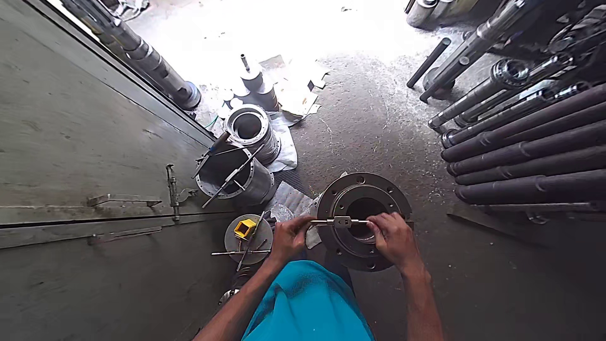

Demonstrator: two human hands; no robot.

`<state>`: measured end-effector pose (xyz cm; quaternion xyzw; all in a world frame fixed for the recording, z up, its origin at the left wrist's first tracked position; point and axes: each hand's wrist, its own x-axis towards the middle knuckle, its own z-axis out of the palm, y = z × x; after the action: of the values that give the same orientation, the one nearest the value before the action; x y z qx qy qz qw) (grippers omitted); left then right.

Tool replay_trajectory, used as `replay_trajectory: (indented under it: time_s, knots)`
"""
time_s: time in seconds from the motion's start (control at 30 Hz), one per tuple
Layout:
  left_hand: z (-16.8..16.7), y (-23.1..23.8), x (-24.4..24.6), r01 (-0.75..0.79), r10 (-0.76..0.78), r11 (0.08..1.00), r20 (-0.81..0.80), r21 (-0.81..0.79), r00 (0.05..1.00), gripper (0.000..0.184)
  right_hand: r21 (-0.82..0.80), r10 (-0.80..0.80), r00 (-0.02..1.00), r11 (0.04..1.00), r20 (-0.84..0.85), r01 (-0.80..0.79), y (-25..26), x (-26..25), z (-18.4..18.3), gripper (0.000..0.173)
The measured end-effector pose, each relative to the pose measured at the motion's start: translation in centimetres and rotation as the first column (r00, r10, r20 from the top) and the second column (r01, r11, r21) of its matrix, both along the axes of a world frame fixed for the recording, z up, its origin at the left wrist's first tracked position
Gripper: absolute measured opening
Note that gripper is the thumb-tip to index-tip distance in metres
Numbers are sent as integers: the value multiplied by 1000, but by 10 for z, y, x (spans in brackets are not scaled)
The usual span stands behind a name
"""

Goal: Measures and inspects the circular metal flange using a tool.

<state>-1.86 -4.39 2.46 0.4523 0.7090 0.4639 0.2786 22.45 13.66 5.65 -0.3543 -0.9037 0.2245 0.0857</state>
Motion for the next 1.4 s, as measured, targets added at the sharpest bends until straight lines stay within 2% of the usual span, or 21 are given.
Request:
replay_trajectory:
  time_s: [0.1,0.17,0.23,0.3,0.37,0.47,0.6,0.67,0.73,0.8,0.87,0.9,0.97,1.03,1.1,1.13,1.17,1.2,1.27,1.33,1.4]
  knots:
    - [1,41,-30,157,-157,988,37,4,987,25,32,-153,982,988,107,150,-59,-1,10,38]
    - [2,71,-42,260,-260,965,-31,21,965,25,117,-245,958,966,148,229,-96,-16,13,42]
    - [0,90,-50,351,-347,936,-125,10,930,26,96,-249,954,967,167,235,-113,-21,15,42]
    - [1,89,-56,370,-370,928,-190,-36,909,24,6,-201,960,979,193,204,-97,-11,21,38]
    - [1,60,-49,296,-292,955,-243,-23,925,23,-47,-172,963,982,206,185,-67,-3,26,31]
    - [0,3,-15,140,-124,989,-257,48,958,23,25,-139,986,990,95,138,-10,-10,13,30]
    - [-1,-36,36,51,-40,996,-155,70,987,26,14,13,1000,1000,-4,-13,39,-36,-4,27]
    - [2,-29,32,-40,37,999,73,34,997,24,-54,43,996,998,73,-39,38,-31,8,27]
    - [10,-4,16,-115,130,991,369,-62,920,23,-197,28,984,980,179,8,21,-12,28,27]
    - [17,41,-8,-50,105,990,454,-132,885,23,-447,63,966,893,250,58,-7,0,38,29]
    - [22,95,-22,178,-106,974,410,-140,906,24,-727,102,977,683,188,69,-44,-11,34,31]
    - [25,120,-23,322,-263,939,353,-119,898,22,-817,28,993,572,111,75,-66,-24,26,32]
    - [34,159,-7,608,-578,784,210,-126,789,19,-925,-294,956,370,-29,86,-108,-62,11,32]
    - [45,184,14,794,-794,562,119,-233,597,19,-975,-641,759,218,-114,38,-137,-111,-1,30]
    - [48,190,28,845,-885,436,20,-309,464,19,-992,-746,663,119,-64,38,-140,-139,2,30]
    - [54,186,26,835,-895,427,-28,-346,446,23,-993,-708,705,105,-32,61,-134,-139,6,31]
    - [60,177,22,812,-886,447,-60,-375,460,28,-989,-596,803,135,-29,65,-126,-128,10,31]
    - [62,163,14,784,-852,508,-73,-357,519,32,-972,-433,899,231,-65,41,-116,-110,11,30]
    - [52,123,-14,666,-691,709,-38,-231,722,31,-825,-200,963,564,-181,-38,-96,-75,14,27]
    - [30,68,-35,488,-486,865,51,-115,873,29,-465,-146,934,885,-326,-24,-72,-48,15,24]
    - [14,16,-42,391,-361,914,231,-103,904,35,-113,-100,935,991,-339,65,-33,-33,17,24]
